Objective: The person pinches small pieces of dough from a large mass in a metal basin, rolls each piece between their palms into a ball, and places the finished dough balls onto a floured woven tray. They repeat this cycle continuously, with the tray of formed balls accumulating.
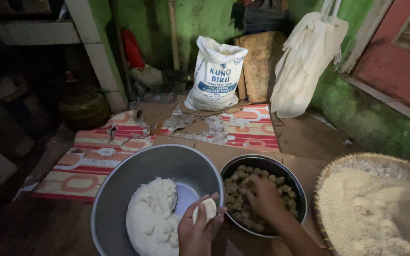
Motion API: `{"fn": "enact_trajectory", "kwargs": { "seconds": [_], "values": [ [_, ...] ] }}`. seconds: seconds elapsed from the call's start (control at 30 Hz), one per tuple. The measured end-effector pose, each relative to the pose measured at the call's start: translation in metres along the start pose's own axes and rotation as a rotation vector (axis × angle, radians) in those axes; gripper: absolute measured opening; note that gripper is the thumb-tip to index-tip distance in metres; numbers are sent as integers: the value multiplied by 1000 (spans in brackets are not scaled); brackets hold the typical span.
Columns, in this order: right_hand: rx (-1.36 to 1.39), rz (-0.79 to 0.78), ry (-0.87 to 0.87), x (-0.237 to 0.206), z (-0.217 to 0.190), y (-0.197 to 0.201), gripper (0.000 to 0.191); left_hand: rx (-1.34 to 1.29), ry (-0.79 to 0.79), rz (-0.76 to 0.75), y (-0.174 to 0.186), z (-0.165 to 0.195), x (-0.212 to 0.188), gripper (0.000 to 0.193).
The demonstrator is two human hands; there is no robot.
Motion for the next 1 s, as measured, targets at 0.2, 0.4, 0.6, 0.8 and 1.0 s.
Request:
{"fn": "enact_trajectory", "kwargs": {
  "seconds": [0.2,0.4,0.6,0.8,1.0],
  "values": [
    [854,121,-100,-35,-66,18,36,-349,1,-195,-12,-13,7,68],
    [317,280,364,-71,-110,23,39,-639,29,-729,-19,-18,-2,74],
    [294,323,339,-76,-104,33,23,-329,-6,-635,-21,-17,-10,57],
    [555,278,140,-80,-87,37,30,203,-310,-509,-23,-17,-24,44],
    [887,153,-153,-85,-82,36,22,472,-493,-461,-21,-9,-30,45]
  ]
}}
Point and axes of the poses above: each hand's wrist, its own x-axis towards the middle knuckle, its own y-axis out of the back of the hand, z = x × y, the point moved 1 cm from there along x, towards the middle knuckle, and after that the axes turned 5 degrees about y, right-handed, at the moved point
